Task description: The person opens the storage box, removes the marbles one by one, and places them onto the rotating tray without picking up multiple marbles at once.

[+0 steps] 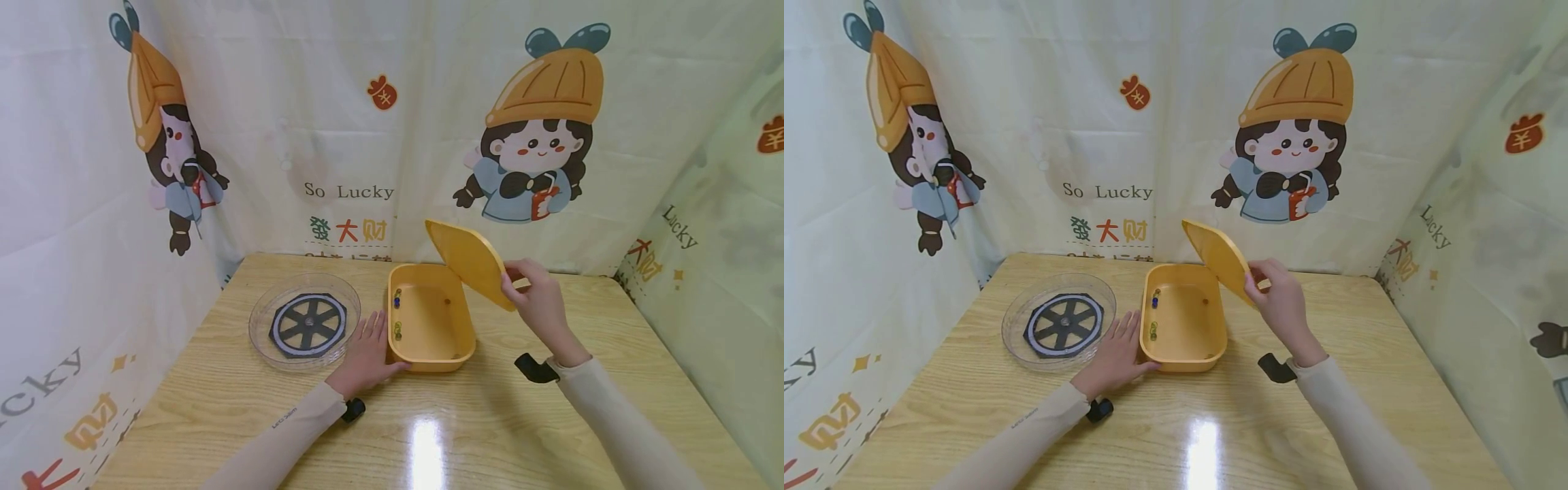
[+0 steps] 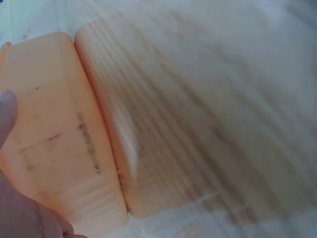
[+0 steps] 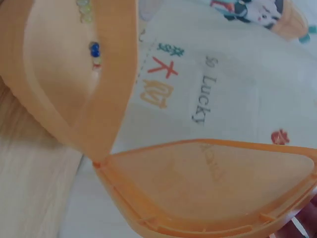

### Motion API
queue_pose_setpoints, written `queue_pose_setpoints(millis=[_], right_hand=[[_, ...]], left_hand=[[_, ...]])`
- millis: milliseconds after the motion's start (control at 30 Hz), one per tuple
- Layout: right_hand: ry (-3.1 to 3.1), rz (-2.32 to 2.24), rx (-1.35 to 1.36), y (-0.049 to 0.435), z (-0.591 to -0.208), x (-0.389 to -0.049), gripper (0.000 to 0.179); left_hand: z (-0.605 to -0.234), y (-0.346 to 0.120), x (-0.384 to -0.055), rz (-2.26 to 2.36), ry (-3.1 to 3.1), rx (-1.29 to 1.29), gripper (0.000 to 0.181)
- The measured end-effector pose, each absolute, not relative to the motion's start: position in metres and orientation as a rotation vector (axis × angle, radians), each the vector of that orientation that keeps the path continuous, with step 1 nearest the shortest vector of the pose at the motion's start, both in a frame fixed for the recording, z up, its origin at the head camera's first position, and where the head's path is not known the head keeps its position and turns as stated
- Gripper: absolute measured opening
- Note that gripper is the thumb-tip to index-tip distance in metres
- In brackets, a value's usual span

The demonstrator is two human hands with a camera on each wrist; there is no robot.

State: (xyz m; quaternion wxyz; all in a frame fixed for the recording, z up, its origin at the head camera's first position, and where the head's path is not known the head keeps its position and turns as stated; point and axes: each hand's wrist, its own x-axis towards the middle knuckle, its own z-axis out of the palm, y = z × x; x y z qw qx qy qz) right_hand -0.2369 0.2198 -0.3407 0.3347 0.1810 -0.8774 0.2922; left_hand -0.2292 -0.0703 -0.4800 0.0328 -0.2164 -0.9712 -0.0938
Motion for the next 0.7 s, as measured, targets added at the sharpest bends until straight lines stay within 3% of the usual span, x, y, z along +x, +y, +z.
queue_pose_setpoints(millis=[700], right_hand=[[-2.416, 1.441, -0.124, 0.306, -0.35, -0.26, 0.049]], left_hand=[[-0.482, -0.068, -0.23, -0.277, -3.012, -0.652, 0.106]])
